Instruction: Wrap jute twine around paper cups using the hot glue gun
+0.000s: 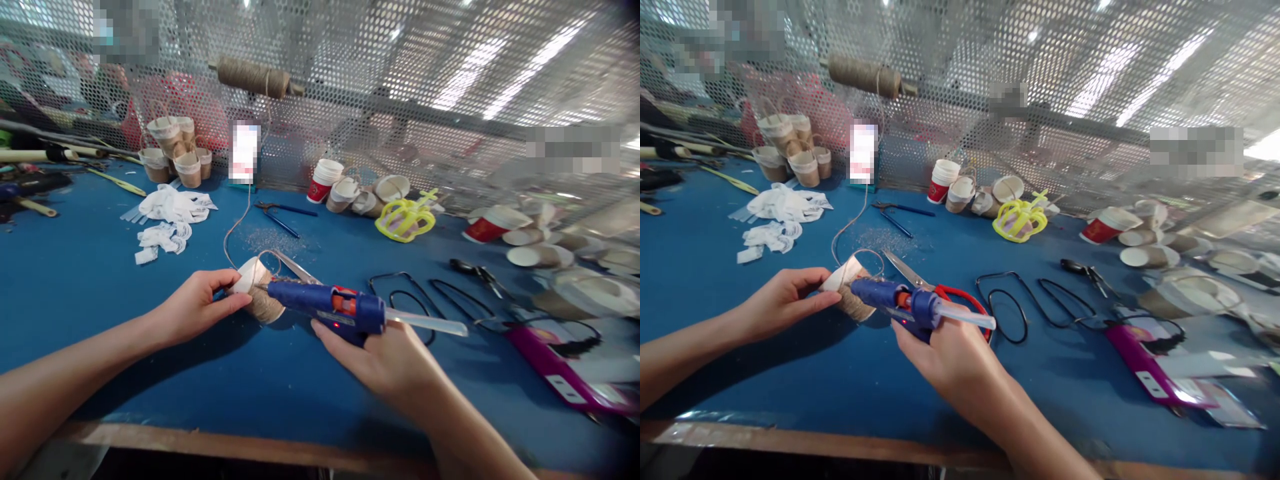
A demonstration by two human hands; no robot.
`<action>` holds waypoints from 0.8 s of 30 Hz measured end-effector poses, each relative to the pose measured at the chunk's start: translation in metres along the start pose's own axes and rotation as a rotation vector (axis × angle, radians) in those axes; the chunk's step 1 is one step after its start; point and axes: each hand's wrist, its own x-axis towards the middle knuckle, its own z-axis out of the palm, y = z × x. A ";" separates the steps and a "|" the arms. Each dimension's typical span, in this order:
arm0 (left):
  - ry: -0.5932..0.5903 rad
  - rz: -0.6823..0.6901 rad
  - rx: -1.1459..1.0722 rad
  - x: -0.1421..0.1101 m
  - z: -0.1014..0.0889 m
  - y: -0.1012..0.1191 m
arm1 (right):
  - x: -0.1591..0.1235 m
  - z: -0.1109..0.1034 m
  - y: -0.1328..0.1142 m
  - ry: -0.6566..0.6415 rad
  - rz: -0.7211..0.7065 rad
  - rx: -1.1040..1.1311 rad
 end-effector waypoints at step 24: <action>-0.021 0.061 0.026 -0.002 0.001 0.001 | 0.008 -0.004 0.002 -0.043 0.158 -0.062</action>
